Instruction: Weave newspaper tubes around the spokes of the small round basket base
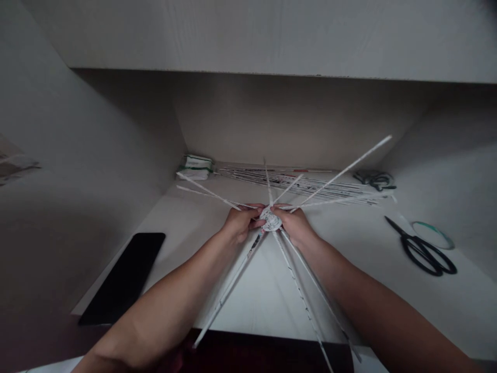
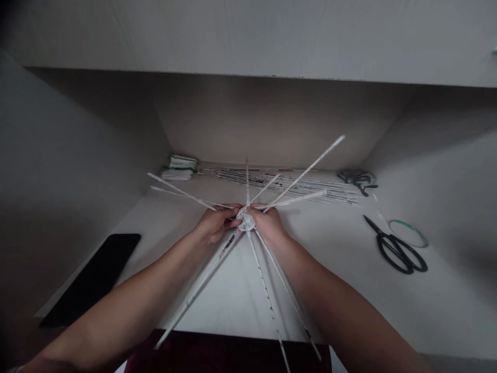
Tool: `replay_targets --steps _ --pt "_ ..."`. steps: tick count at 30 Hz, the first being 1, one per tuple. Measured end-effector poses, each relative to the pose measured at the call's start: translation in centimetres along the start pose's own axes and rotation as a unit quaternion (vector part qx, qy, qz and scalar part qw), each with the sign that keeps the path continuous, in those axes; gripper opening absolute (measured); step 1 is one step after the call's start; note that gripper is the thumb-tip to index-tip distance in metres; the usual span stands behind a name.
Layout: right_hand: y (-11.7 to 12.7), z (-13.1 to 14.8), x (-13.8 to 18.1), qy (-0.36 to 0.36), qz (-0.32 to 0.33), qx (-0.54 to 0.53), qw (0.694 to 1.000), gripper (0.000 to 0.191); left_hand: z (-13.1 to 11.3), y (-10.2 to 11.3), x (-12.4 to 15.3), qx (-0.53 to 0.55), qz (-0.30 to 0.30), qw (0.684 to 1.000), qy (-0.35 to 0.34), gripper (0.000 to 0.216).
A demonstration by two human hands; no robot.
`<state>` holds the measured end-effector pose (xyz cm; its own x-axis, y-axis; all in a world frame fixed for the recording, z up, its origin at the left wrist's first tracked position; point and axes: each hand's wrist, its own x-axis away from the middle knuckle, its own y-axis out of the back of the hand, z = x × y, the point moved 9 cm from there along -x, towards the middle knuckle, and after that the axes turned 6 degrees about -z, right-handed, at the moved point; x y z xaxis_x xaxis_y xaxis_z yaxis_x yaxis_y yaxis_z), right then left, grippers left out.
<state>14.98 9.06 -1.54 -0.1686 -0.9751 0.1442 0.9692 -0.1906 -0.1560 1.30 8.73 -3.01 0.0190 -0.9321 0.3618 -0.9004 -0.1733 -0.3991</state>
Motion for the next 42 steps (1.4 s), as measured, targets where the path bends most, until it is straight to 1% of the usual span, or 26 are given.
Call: replay_targets --steps 2,4,7,9,10,13,15,16,18,20,21,25,28,30,32,34,36,39,40,42 --pt "0.2 -0.1 0.0 -0.010 -0.016 -0.005 1.000 0.028 0.2 0.1 -0.1 0.014 -0.001 0.999 0.029 0.010" --pt "0.3 0.0 -0.1 -0.010 -0.015 -0.007 1.000 0.027 0.2 0.0 -0.1 0.015 0.007 0.999 0.049 0.012" --pt "0.2 0.5 -0.4 -0.006 0.013 -0.012 1.000 0.024 0.1 -0.2 0.0 0.018 0.033 0.997 0.060 0.011" --pt "0.4 0.9 -0.8 -0.009 0.029 -0.024 0.999 0.022 -0.1 -0.7 0.1 0.031 0.070 0.995 0.057 0.013" --pt "0.6 1.0 -1.0 -0.014 0.035 -0.031 0.999 0.021 -0.2 -1.1 0.3 0.037 0.096 0.993 0.057 0.017" --pt "1.4 1.1 -2.0 -0.038 0.047 -0.046 0.997 0.015 -0.4 -2.1 0.9 0.046 0.173 0.982 0.060 0.039" --pt "1.5 0.8 -2.4 -0.059 0.062 -0.040 0.996 0.011 -0.5 -2.3 1.0 0.044 0.187 0.980 0.055 0.049" --pt "1.4 0.5 -2.4 -0.067 0.073 -0.034 0.995 0.011 -0.5 -2.2 0.9 0.040 0.181 0.982 0.050 0.048" --pt "1.1 0.1 -2.3 -0.073 0.093 -0.018 0.993 0.012 -0.4 -1.5 0.4 0.024 0.142 0.989 0.045 0.037" --pt "0.7 -0.2 -1.8 -0.067 0.099 -0.004 0.993 0.016 -0.1 -1.0 0.0 0.004 0.106 0.993 0.047 0.026" --pt "0.5 -0.2 -1.6 -0.060 0.098 0.003 0.993 0.019 0.0 -0.8 0.0 -0.006 0.098 0.994 0.049 0.024" --pt "-0.1 0.2 -0.6 -0.028 0.093 0.035 0.995 0.025 0.2 -0.8 0.0 -0.047 0.091 0.994 0.032 0.032" --pt "0.0 0.5 -0.3 -0.016 0.068 0.056 0.996 0.024 -0.3 -0.3 0.0 -0.073 0.050 0.996 -0.019 0.041" --pt "0.2 0.5 -0.3 -0.012 0.050 0.068 0.996 0.024 -0.8 -0.2 0.1 -0.082 0.033 0.995 -0.052 0.044" --pt "0.2 0.4 -0.4 -0.008 0.056 0.072 0.996 0.025 -0.8 -0.4 0.3 -0.078 0.034 0.995 -0.058 0.048" --pt "0.1 0.3 -0.4 0.000 0.070 0.076 0.995 0.027 -0.6 -0.7 0.4 -0.058 0.049 0.996 -0.043 0.051" --pt "0.3 0.5 -0.5 0.026 0.067 0.090 0.993 0.027 -0.4 -0.9 0.4 -0.032 0.059 0.997 -0.037 0.050" --pt "0.0 1.0 -0.2 0.062 0.082 0.105 0.989 0.024 -0.5 -0.7 0.0 -0.021 0.049 0.997 -0.061 0.051" --pt "-0.1 1.1 0.0 0.060 0.088 0.101 0.989 0.024 -0.5 -0.5 -0.1 -0.027 0.045 0.996 -0.070 0.052" --pt "-0.4 0.9 0.3 0.033 0.100 0.092 0.990 0.024 -0.6 -0.2 -0.4 -0.038 0.038 0.995 -0.085 0.054"
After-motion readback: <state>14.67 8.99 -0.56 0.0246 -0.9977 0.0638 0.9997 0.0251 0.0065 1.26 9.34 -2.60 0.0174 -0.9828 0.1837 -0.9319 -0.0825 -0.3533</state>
